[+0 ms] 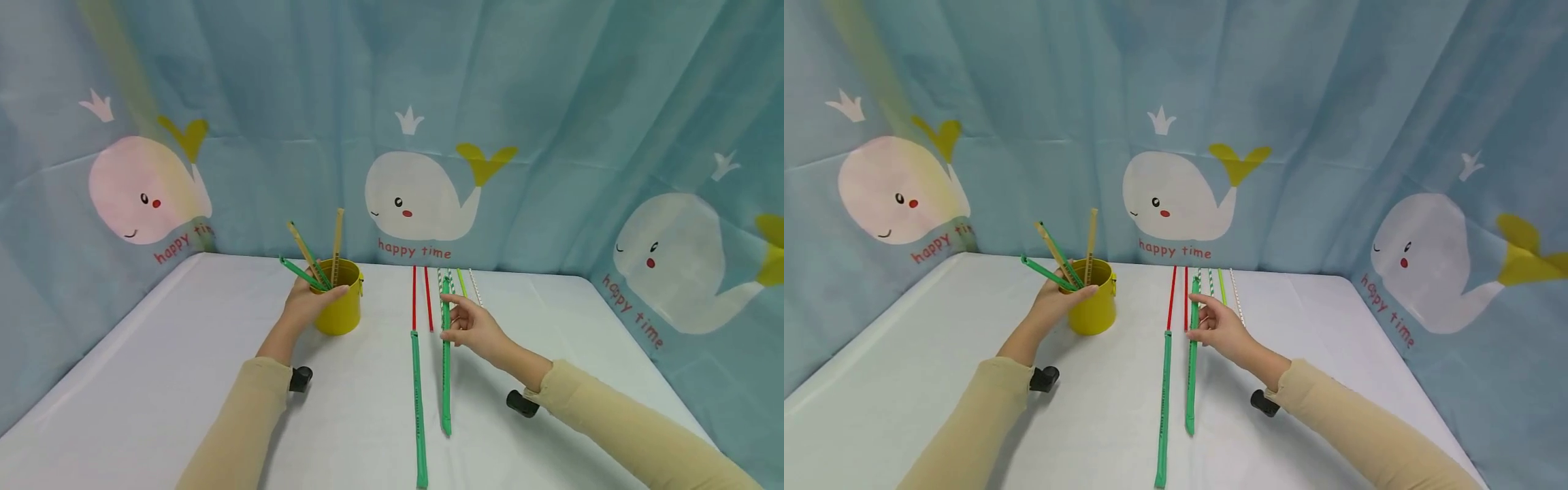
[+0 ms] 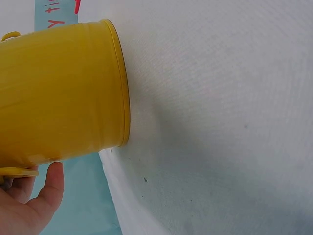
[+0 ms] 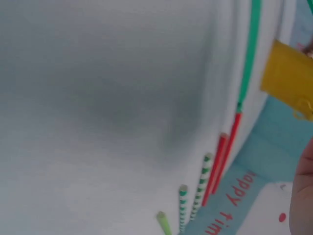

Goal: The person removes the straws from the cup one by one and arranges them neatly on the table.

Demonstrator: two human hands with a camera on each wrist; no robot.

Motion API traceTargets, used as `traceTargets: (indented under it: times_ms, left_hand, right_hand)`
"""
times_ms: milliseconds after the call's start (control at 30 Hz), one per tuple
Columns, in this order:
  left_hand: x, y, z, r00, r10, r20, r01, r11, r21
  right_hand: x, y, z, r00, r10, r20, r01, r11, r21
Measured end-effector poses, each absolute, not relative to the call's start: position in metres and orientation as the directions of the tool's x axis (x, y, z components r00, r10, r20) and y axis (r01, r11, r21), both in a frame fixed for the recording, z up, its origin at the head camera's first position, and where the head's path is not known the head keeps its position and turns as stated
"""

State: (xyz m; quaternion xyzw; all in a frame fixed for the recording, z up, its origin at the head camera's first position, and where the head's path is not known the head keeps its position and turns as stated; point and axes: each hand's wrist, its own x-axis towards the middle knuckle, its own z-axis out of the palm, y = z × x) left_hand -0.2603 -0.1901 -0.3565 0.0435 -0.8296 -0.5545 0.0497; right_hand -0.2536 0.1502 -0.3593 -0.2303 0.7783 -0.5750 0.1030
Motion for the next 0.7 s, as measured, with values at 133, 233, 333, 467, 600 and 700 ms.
traceTargets:
  times_ms: [133,233,333,467,600,700]
  left_hand:
    - [-0.26,-0.19,-0.355,-0.991,-0.13,0.024,-0.028,0.382,0.924]
    - [-0.26,-0.19,-0.355,-0.991,-0.128,0.022,-0.03,0.386,0.922]
    - [-0.259,-0.191,-0.356,-0.991,-0.131,0.02,-0.033,0.389,0.921]
    - [-0.26,-0.191,-0.355,-0.991,-0.134,0.012,-0.04,0.38,0.924]
    - [-0.26,-0.19,-0.354,-0.991,-0.132,0.018,-0.034,0.38,0.924]
    - [-0.26,-0.19,-0.354,-0.992,-0.124,0.029,-0.021,0.383,0.924]
  right_hand:
    - [-0.247,0.153,-0.366,-0.855,-0.517,0.038,-0.183,0.232,-0.955]
    - [-0.244,0.153,-0.371,-0.85,-0.527,0.017,-0.161,0.229,-0.96]
    - [-0.242,0.152,-0.377,-0.841,-0.542,-0.001,-0.145,0.226,-0.963]
    - [-0.241,0.15,-0.383,-0.828,-0.558,-0.048,-0.121,0.262,-0.957]
    - [-0.239,0.148,-0.388,-0.813,-0.573,-0.103,-0.115,0.331,-0.937]
    - [-0.238,0.149,-0.392,-0.792,-0.6,-0.115,-0.144,0.367,-0.919]
